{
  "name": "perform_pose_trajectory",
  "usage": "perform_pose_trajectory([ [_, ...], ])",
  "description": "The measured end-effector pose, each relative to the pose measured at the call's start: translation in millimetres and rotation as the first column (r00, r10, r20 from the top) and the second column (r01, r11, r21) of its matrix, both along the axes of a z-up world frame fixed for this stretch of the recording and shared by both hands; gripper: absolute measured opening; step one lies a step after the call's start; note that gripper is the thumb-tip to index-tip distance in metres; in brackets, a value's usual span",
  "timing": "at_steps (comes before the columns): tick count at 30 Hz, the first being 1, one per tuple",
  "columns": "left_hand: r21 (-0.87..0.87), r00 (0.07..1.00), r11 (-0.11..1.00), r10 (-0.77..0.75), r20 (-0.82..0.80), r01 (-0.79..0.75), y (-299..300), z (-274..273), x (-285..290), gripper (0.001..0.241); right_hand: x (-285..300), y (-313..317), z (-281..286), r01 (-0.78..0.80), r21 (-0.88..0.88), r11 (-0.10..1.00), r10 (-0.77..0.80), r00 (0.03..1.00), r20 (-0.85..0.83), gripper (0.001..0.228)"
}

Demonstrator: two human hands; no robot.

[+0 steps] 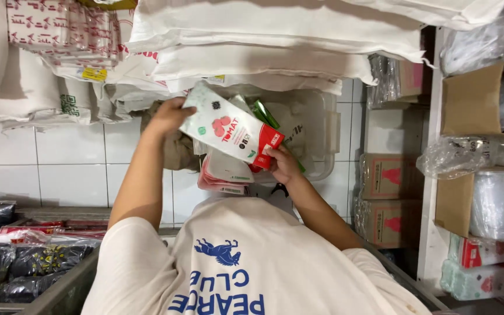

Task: The person picks up a package of plastic bags from a shelf, rubs its surface, and places it into a plastic bin. They then handle another package of plastic bags, wiping and turning it over before returning it to the shelf.

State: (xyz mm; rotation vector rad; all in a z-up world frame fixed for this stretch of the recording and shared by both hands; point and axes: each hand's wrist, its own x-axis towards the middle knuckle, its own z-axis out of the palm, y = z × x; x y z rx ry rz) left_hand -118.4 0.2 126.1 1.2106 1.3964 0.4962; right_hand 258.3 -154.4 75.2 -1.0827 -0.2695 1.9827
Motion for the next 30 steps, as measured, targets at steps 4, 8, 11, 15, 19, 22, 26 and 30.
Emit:
perform_pose_trajectory([
  [4, -0.156, 0.631, 0.950, 0.296, 0.717, -0.270, -24.3, 42.4, -3.4, 0.051, -3.8, 2.4, 66.9, 0.054, 0.106, 0.993, -0.017, 0.946, -0.324, 0.031],
  [8, -0.208, -0.032, 0.928, 0.209, 0.977, -0.308, -58.9, 113.8, 46.8, 0.093, -15.1, 14.3, 130.2, 0.049, 0.113, 0.992, 0.003, 0.909, -0.418, 0.035],
  [11, -0.046, -0.012, 0.921, 0.044, 0.999, -0.387, -75.6, 159.4, 113.1, 0.122, -22.7, 12.2, 158.4, 0.037, 0.203, 0.978, 0.070, 0.868, -0.492, 0.033],
  [15, 0.078, -0.227, 0.991, -0.101, 0.969, -0.111, -75.8, 189.3, 163.5, 0.129, -12.7, -0.5, 176.2, -0.107, 0.357, 0.928, 0.234, 0.913, -0.334, 0.030],
  [19, -0.033, -0.377, 0.999, 0.035, 0.925, 0.011, -74.8, 196.1, 189.5, 0.124, 12.9, -8.2, 191.8, -0.288, 0.283, 0.915, 0.282, 0.957, 0.064, 0.046],
  [22, -0.082, -0.390, 0.996, 0.089, 0.917, 0.035, -80.2, 197.1, 212.1, 0.120, 35.9, -9.7, 209.1, -0.170, 0.452, 0.876, 0.018, 0.947, 0.321, 0.064],
  [26, -0.233, -0.277, 0.972, 0.223, 0.935, -0.004, -90.3, 196.3, 233.6, 0.123, 56.3, 1.5, 253.4, -0.613, 0.681, 0.402, -0.586, 0.399, 0.705, 0.072],
  [30, -0.182, -0.233, 0.982, 0.191, 0.954, 0.059, -101.1, 185.5, 266.0, 0.123, 33.1, 32.5, 281.4, -0.847, 0.516, 0.124, -0.614, 0.343, 0.711, 0.076],
])
